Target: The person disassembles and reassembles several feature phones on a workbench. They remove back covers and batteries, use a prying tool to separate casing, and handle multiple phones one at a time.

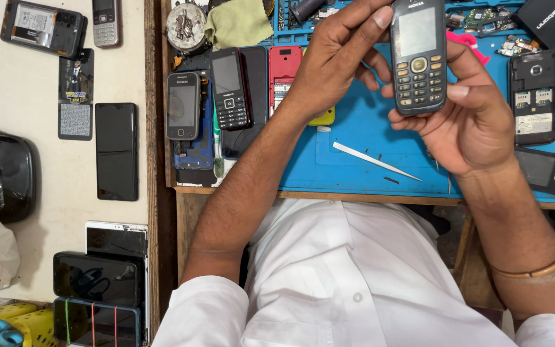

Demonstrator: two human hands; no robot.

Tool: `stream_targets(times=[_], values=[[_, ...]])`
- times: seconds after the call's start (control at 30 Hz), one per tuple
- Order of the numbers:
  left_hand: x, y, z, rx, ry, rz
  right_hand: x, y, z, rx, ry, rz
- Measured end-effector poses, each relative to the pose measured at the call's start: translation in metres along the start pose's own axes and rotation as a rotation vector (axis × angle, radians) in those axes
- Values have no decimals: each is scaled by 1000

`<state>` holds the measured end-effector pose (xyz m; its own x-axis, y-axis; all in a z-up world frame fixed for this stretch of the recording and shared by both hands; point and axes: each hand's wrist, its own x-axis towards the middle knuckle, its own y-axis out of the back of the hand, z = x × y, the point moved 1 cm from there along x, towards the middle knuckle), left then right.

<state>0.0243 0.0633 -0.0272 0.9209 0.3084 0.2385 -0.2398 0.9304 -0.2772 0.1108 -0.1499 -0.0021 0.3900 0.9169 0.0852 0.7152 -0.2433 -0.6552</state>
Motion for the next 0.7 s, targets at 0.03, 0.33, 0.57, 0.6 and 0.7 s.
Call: stream_targets(times=[0.03,0.33,0.57,0.6,0.7], values=[[0,0,1,-6,-7,-4,0,2,-1,23,-3,-9],[1,-4,1,9,0,-16,2,-3,-3,90,-13,55],[-8,-31,-9,173,-153,-20,1,-8,3,-161,58,105],[-8,-34,-8,207,-194,-26,1,-7,2,-216,74,114],[-10,-39,-3,300,-195,-32,0,-6,1,-350,106,142]])
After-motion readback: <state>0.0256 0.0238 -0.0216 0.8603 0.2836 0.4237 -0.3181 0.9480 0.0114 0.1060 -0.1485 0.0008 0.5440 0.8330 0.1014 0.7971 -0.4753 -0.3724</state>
